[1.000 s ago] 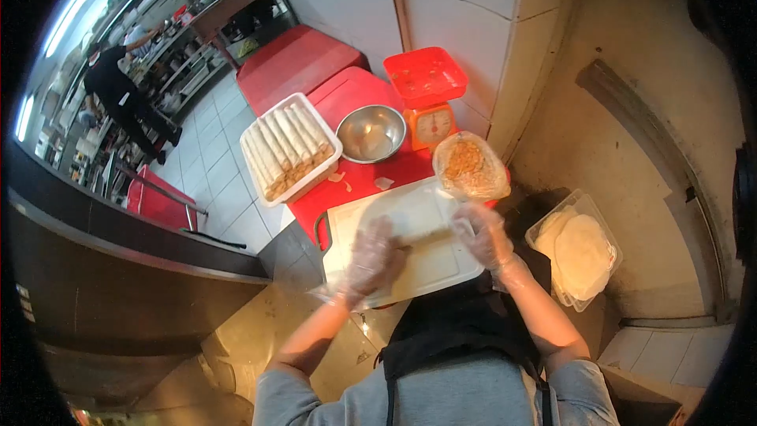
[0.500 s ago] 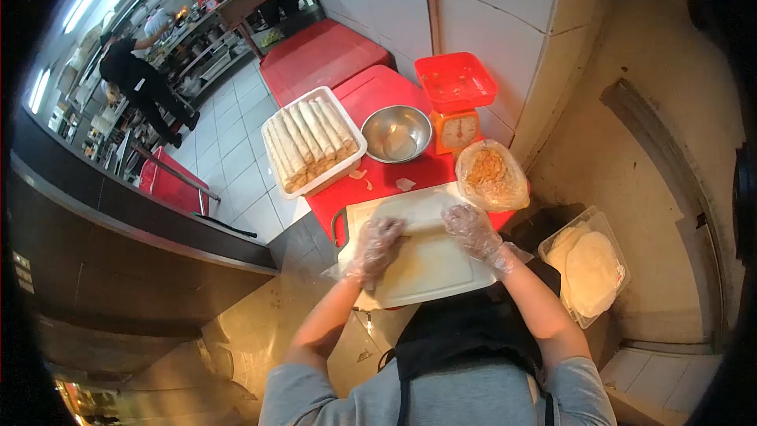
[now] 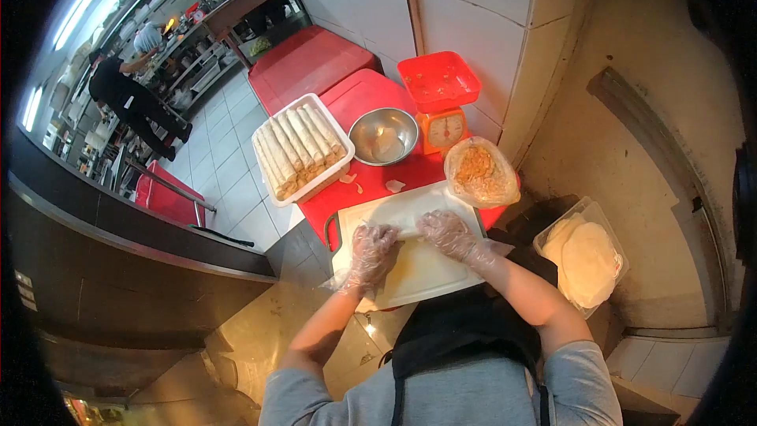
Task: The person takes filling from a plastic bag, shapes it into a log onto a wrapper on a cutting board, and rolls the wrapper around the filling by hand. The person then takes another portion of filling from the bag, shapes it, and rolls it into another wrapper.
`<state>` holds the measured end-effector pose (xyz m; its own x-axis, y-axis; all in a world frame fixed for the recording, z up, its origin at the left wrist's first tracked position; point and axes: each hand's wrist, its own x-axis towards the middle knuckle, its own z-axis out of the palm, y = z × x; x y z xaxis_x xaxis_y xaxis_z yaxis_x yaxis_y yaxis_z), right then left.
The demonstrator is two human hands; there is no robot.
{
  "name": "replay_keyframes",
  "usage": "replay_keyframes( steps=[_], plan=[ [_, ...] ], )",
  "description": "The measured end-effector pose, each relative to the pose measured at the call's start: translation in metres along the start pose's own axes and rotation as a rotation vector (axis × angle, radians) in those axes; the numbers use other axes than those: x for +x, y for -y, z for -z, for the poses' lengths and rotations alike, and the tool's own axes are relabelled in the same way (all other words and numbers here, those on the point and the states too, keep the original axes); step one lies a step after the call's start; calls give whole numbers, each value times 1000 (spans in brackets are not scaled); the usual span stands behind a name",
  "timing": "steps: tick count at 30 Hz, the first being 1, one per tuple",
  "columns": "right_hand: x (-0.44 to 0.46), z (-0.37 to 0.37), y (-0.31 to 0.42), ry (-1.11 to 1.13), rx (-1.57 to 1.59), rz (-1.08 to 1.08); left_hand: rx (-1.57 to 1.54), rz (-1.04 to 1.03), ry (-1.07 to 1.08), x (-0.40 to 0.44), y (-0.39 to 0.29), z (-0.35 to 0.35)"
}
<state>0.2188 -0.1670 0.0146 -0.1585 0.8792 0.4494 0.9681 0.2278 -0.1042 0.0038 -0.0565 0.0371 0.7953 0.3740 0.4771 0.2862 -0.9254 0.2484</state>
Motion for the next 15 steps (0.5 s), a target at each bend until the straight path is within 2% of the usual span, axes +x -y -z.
replay_keyframes(
  steps=[6,7,10,12,15],
  plan=[
    [-23,29,-39,94,-48,-10,73,10,34,-4,11,33],
    [-24,29,-43,125,32,-51,71,53,110,-1,7,38],
    [-22,26,-40,207,-97,-47,126,-35,133,19,-11,9],
    [-29,17,-47,184,61,-99,-109,36,258,26,-22,-19],
    [-33,30,-46,63,210,-189,-171,104,594,55,-21,-11]
  ],
)
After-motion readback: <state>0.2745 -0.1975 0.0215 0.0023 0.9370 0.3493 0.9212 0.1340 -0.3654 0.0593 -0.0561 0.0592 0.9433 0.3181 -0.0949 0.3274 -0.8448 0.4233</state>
